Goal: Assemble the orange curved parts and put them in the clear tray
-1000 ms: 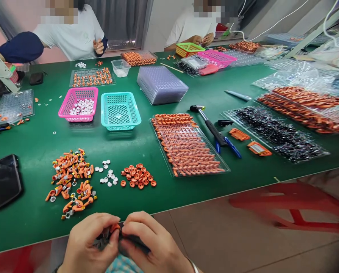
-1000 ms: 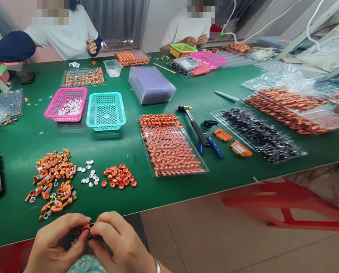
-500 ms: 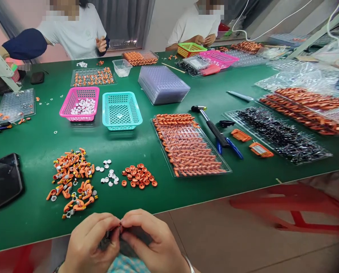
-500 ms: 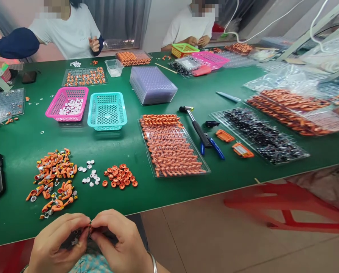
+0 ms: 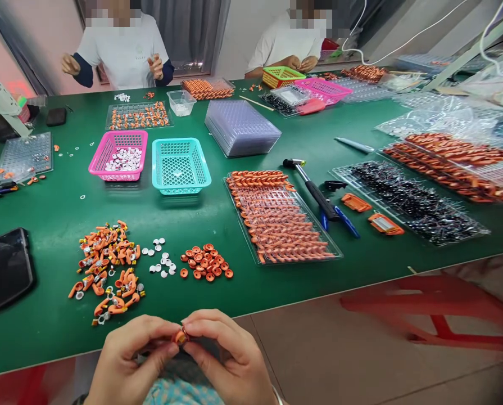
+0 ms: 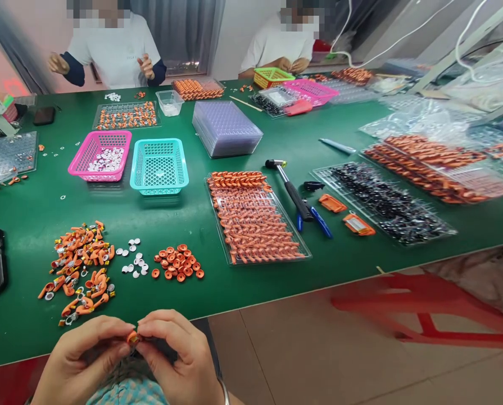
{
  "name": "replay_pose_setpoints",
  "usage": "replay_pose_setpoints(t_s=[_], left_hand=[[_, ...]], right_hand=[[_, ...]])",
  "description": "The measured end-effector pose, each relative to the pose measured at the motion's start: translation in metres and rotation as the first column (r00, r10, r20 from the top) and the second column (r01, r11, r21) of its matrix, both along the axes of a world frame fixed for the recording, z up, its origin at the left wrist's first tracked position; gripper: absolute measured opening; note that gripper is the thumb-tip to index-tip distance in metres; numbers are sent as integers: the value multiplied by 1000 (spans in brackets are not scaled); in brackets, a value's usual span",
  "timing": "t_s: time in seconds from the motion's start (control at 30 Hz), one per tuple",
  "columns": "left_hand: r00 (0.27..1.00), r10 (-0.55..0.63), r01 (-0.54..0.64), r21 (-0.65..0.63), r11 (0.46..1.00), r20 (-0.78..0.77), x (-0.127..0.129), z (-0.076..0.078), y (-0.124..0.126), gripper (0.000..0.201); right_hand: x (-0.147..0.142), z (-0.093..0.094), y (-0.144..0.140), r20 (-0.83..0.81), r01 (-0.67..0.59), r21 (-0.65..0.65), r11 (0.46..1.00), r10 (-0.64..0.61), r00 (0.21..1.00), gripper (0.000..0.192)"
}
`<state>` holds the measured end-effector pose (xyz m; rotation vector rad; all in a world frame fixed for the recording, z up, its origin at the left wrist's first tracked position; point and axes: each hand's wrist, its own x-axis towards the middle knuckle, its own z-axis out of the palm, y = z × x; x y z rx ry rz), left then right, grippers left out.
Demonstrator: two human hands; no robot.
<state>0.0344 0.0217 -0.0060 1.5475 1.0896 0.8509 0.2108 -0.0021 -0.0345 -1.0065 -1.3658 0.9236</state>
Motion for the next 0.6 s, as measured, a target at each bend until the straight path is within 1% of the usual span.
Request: replay_pose_setpoints(t_s=[0.03, 0.07, 0.1, 0.13, 0.2, 0.23, 0.3, 0.43, 0.5, 0.6], left_hand=[[998, 33, -26, -132, 991, 45, 1, -1, 0, 13], [994, 62, -37, -260, 965, 91, 2, -2, -1, 11], [986, 88, -31, -366, 930, 139, 3, -3, -1, 13], [978, 102, -9, -446, 895, 184, 4, -4, -1, 17], [962, 107, 45, -535, 844, 250, 5, -5, 0, 20], [959, 102, 65, -555, 830, 265, 5, -5, 0, 21], [960, 88, 78, -558, 826, 265, 4, -3, 0, 22], [978, 49, 59, -495, 867, 203, 2, 3, 0, 24], [982, 31, 61, -469, 881, 185, 2, 4, 0, 23], [978, 42, 61, -478, 876, 202, 3, 4, 0, 21]], right_hand=[[0, 0, 0, -8, -3, -3, 1000, 3, 1000, 29], [0, 0, -1, -15, -2, -4, 1000, 2, 1000, 29], [-1, 0, -1, -21, 1, -4, 1000, -1, 1000, 29], [-1, 0, -1, -27, 5, -1, 1000, -5, 1000, 29], [0, 1, -1, -33, 11, -2, 1000, -11, 999, 28], [0, 1, -1, -32, 11, -6, 1000, -11, 999, 28], [2, 1, -2, -12, -1, -11, 1000, 1, 1000, 28], [5, 2, -3, 26, -43, 7, 999, 43, 999, 31], [5, 3, -3, 24, -37, 12, 999, 36, 999, 32], [3, 5, -3, 25, -7, 15, 1000, 6, 1000, 32]])
